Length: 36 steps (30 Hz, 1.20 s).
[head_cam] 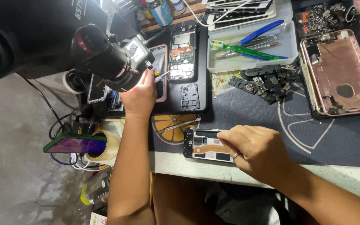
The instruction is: The person disassembles a smartphone by removing the rear camera module, battery, and logic board using a screwdriver and spudger. Components are placed on the workbench as they are removed.
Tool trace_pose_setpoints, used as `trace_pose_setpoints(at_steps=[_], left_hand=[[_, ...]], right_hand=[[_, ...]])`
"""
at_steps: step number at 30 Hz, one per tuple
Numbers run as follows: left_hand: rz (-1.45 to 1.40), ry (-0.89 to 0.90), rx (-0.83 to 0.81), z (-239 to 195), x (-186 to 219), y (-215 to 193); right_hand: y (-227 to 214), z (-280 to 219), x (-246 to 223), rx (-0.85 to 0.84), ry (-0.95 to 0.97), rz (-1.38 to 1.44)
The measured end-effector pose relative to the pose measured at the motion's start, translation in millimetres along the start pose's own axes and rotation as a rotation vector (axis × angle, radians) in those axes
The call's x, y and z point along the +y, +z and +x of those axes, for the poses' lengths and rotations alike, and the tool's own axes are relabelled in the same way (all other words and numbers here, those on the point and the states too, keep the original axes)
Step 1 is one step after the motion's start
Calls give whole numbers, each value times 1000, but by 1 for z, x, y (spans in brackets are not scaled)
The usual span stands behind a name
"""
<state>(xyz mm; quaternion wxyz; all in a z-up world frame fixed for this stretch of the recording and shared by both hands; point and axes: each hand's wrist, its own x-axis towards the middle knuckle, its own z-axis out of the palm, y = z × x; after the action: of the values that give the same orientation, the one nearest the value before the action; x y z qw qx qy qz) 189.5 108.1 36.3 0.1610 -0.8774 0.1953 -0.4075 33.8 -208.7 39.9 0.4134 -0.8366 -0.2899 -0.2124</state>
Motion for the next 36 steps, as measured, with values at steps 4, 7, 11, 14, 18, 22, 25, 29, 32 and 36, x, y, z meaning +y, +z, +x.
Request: trace_pose_setpoints(at_steps=[4, 7, 11, 14, 18, 22, 25, 29, 32, 36], left_hand=[[-104, -48, -88, 4, -1, -4], [-141, -80, -106, 4, -2, -7], [-248, -127, -139, 7, -1, -9], [-245, -135, -182, 10, 0, -14], [-359, -168, -98, -1, 12, -35], [-683, -308, -64, -30, 51, -74], [-955, -371, 39, -51, 97, -105], [-1071, -353, -17, -68, 143, -137], [-973, -263, -85, -79, 158, -152], [-823, -127, -146, -81, 163, -154]], right_hand=[[1, -1, 1, -3, -2, 13], [1, -2, 1, -24, 5, 19], [-1, -1, 5, -2, 4, -17], [-8, 2, 11, 51, 20, -45], [-22, 9, 16, 98, 119, -96], [-41, 11, 16, -17, 301, -96], [-46, 10, 15, -237, 507, -87], [-41, 2, 16, -581, 599, -162], [-32, -14, 15, -660, 500, -210], [-25, -27, 16, -605, 456, -266]])
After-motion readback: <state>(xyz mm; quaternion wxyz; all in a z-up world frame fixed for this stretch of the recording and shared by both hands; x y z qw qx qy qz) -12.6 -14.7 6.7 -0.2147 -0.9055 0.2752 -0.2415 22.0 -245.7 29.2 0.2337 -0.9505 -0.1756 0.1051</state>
